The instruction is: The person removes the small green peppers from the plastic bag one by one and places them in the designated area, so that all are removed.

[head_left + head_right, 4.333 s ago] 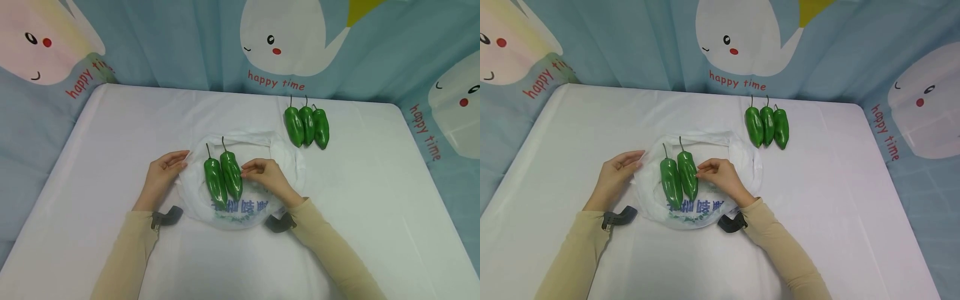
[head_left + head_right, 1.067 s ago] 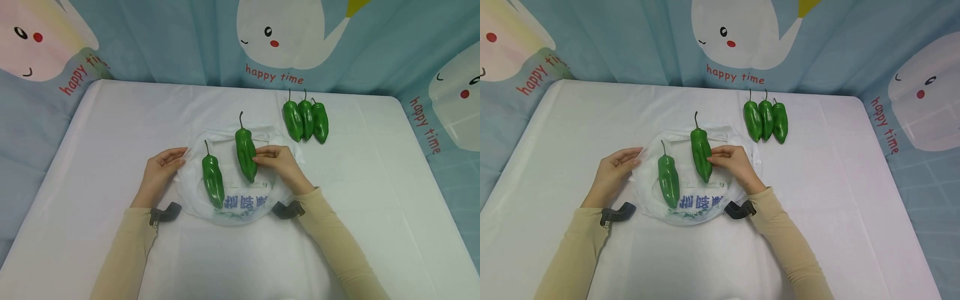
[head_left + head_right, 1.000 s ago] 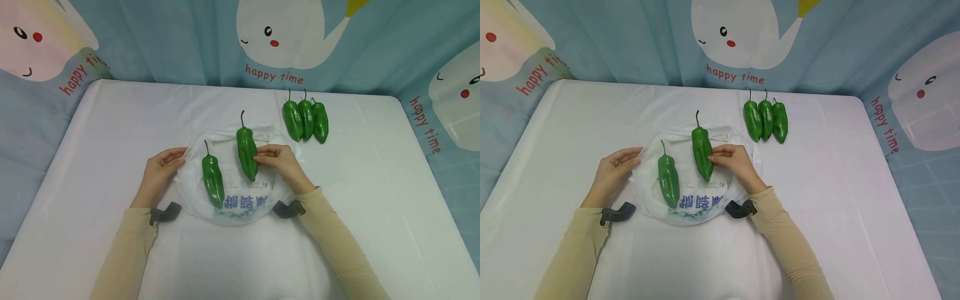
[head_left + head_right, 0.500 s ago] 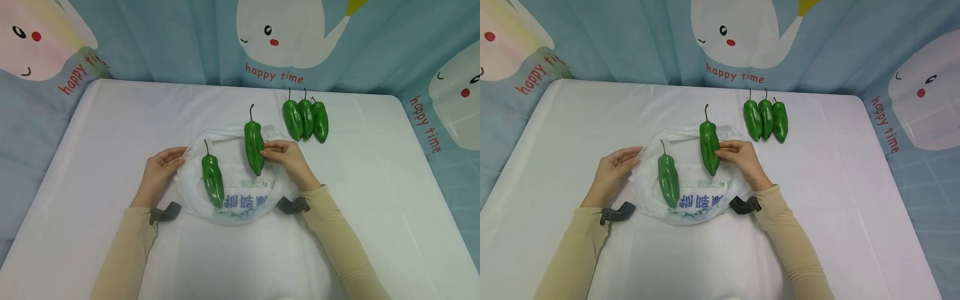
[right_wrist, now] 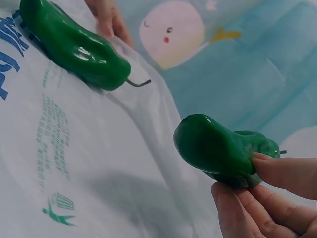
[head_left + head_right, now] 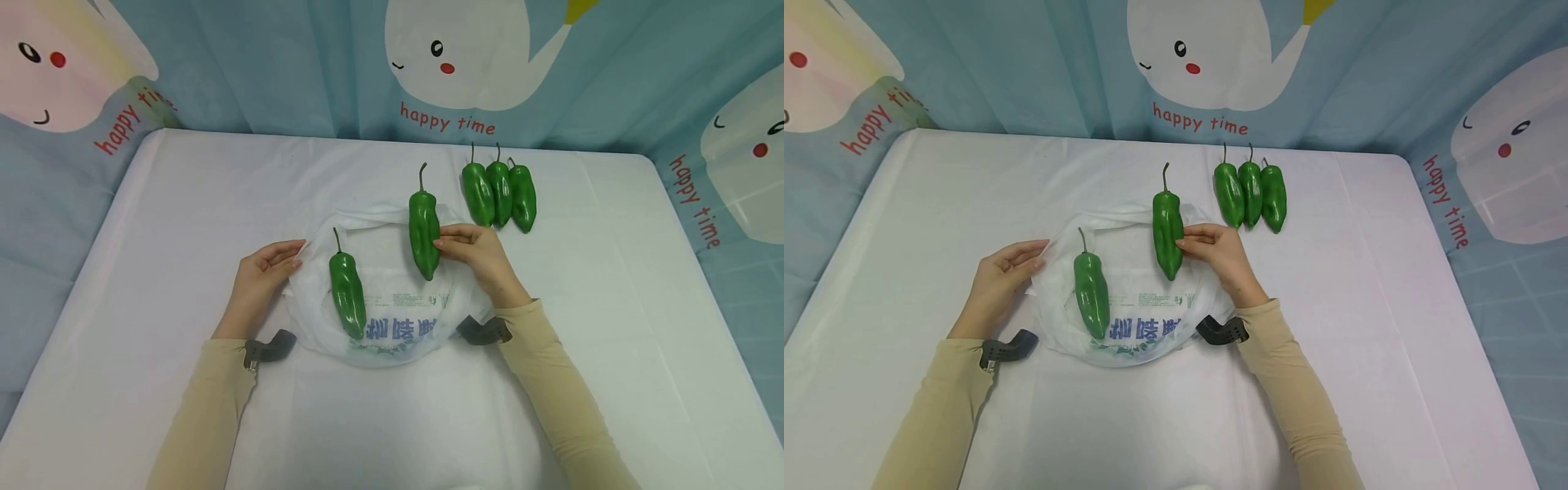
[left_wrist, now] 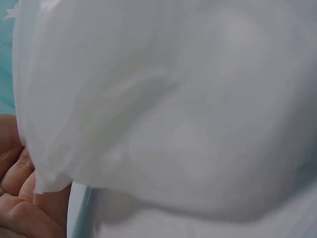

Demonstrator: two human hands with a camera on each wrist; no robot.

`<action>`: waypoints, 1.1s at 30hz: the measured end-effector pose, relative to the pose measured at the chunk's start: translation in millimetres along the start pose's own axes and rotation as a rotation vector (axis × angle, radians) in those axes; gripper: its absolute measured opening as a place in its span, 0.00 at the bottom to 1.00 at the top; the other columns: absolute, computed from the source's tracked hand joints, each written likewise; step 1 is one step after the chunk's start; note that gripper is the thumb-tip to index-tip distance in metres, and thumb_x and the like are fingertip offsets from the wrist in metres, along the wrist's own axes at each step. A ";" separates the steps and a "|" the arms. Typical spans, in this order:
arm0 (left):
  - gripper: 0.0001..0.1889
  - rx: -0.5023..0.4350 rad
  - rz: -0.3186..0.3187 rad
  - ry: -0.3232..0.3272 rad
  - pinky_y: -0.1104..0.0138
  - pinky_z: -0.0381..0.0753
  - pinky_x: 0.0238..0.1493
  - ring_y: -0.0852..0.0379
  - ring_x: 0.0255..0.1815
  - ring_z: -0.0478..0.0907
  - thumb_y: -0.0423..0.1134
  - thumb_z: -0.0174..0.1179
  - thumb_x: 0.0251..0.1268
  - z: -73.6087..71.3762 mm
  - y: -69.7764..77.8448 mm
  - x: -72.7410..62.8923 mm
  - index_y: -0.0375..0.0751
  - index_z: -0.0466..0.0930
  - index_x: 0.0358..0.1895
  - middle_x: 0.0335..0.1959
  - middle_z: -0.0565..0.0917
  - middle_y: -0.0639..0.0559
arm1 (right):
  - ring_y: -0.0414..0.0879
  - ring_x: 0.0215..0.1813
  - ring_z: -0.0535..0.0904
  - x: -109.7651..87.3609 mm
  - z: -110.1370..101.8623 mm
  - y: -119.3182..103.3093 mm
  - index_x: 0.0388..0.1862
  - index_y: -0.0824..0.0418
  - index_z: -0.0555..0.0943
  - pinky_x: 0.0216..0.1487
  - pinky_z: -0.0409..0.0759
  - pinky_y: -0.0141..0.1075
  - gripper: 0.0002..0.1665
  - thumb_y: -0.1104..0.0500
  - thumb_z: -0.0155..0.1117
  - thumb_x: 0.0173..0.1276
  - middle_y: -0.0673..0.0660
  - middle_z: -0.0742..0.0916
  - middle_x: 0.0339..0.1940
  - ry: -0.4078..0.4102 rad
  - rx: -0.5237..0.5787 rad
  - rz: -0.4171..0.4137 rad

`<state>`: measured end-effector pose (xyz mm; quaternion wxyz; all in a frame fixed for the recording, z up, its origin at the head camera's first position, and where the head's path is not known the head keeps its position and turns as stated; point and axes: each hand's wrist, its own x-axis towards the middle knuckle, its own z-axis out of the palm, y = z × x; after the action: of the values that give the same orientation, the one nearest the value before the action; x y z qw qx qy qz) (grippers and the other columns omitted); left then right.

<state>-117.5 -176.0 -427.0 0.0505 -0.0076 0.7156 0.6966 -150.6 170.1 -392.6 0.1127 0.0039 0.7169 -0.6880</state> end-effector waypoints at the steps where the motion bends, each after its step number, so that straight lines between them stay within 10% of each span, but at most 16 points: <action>1: 0.20 0.000 0.000 0.000 0.77 0.74 0.51 0.66 0.49 0.78 0.32 0.62 0.62 -0.1 -0.1 0.0 0.28 0.74 0.57 0.47 0.82 0.59 | 0.41 0.35 0.84 0.3 -1.1 0.3 0.51 0.80 0.74 0.44 0.82 0.37 0.19 0.71 0.61 0.63 0.48 0.86 0.31 0.003 0.002 -0.001; 21: 0.20 -0.015 -0.002 -0.001 0.78 0.74 0.51 0.66 0.49 0.78 0.31 0.62 0.62 0.1 0.1 -0.2 0.28 0.74 0.57 0.47 0.82 0.60 | 0.38 0.34 0.83 2.1 -27.4 -9.3 0.52 0.81 0.71 0.40 0.82 0.31 0.18 0.73 0.58 0.64 0.47 0.86 0.29 0.110 0.076 -0.015; 33: 0.20 0.000 -0.014 0.000 0.78 0.74 0.51 0.65 0.50 0.78 0.33 0.62 0.63 0.2 0.3 0.1 0.29 0.74 0.57 0.47 0.82 0.59 | 0.41 0.32 0.84 -0.3 -49.9 -16.7 0.33 0.60 0.83 0.39 0.83 0.31 0.10 0.73 0.61 0.63 0.53 0.85 0.30 0.195 0.212 -0.063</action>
<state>-117.6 -175.8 -426.7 0.0554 -0.0124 0.7154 0.6964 -160.8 218.5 -374.7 0.0198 0.0603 0.6476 -0.7593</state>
